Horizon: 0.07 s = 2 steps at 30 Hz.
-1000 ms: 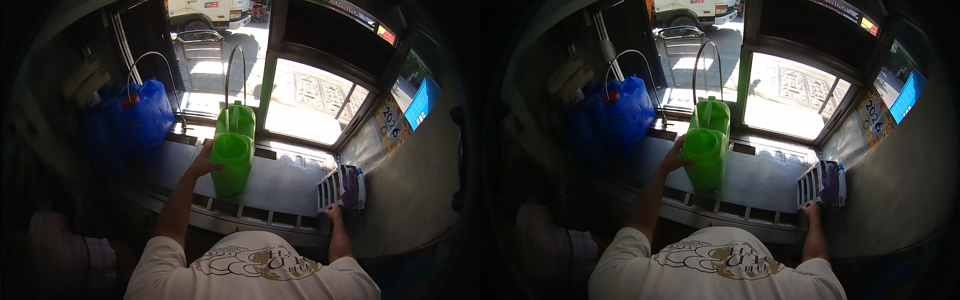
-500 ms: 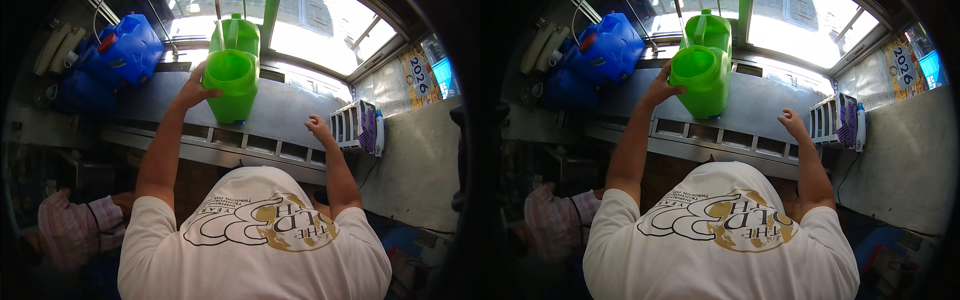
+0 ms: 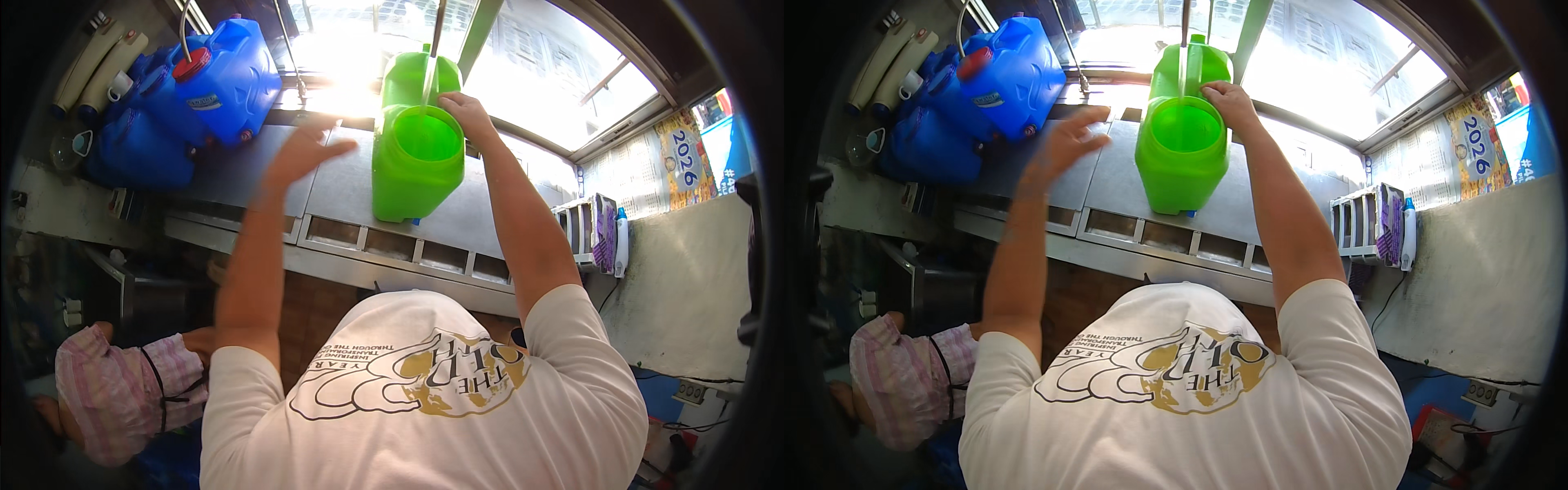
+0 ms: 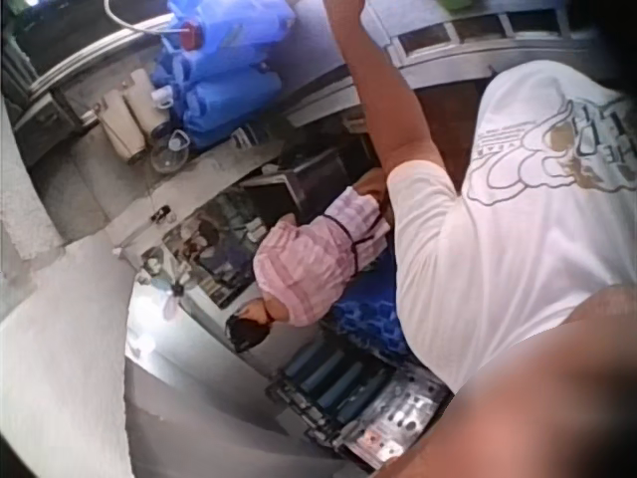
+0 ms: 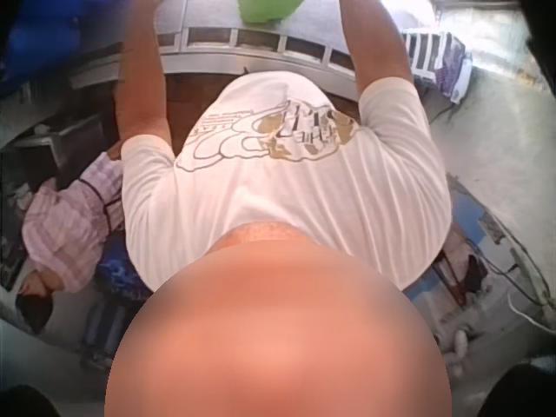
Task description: The person fills a yellow plastic container with water from a hose, secures the lid, and applies a purple seal with a handheld heat gun. The person then repeats the process with a green plastic container, filling it with water and sealing it similarly.
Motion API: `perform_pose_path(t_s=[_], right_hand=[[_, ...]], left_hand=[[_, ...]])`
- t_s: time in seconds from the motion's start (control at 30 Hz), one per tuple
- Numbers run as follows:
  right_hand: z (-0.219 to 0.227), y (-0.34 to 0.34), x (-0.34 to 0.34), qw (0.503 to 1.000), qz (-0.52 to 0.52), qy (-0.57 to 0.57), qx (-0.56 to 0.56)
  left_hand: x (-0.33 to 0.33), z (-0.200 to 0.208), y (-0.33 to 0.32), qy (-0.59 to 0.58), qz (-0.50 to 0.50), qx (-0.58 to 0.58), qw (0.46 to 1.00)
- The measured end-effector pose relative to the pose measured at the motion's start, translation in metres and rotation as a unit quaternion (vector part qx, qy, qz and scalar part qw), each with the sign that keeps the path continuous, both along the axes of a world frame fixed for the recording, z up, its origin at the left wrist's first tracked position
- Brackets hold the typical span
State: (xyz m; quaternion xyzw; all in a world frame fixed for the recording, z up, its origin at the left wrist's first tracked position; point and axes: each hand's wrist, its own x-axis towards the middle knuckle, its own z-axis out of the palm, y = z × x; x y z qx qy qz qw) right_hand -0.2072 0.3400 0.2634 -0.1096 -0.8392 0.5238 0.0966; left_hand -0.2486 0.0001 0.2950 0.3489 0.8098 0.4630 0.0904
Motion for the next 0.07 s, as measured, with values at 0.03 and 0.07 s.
perform_pose_path(t_s=[0.03,0.07], right_hand=[[0.001,-0.002,0.002,1.000,0.005,0.000,-0.010],[0.004,-0.009,-0.001,1.000,0.015,0.003,-0.022]], left_hand=[[-0.014,0.040,-0.039,0.010,0.008,0.107,0.994],[-0.024,0.083,-0.082,0.032,0.011,0.211,0.977]])
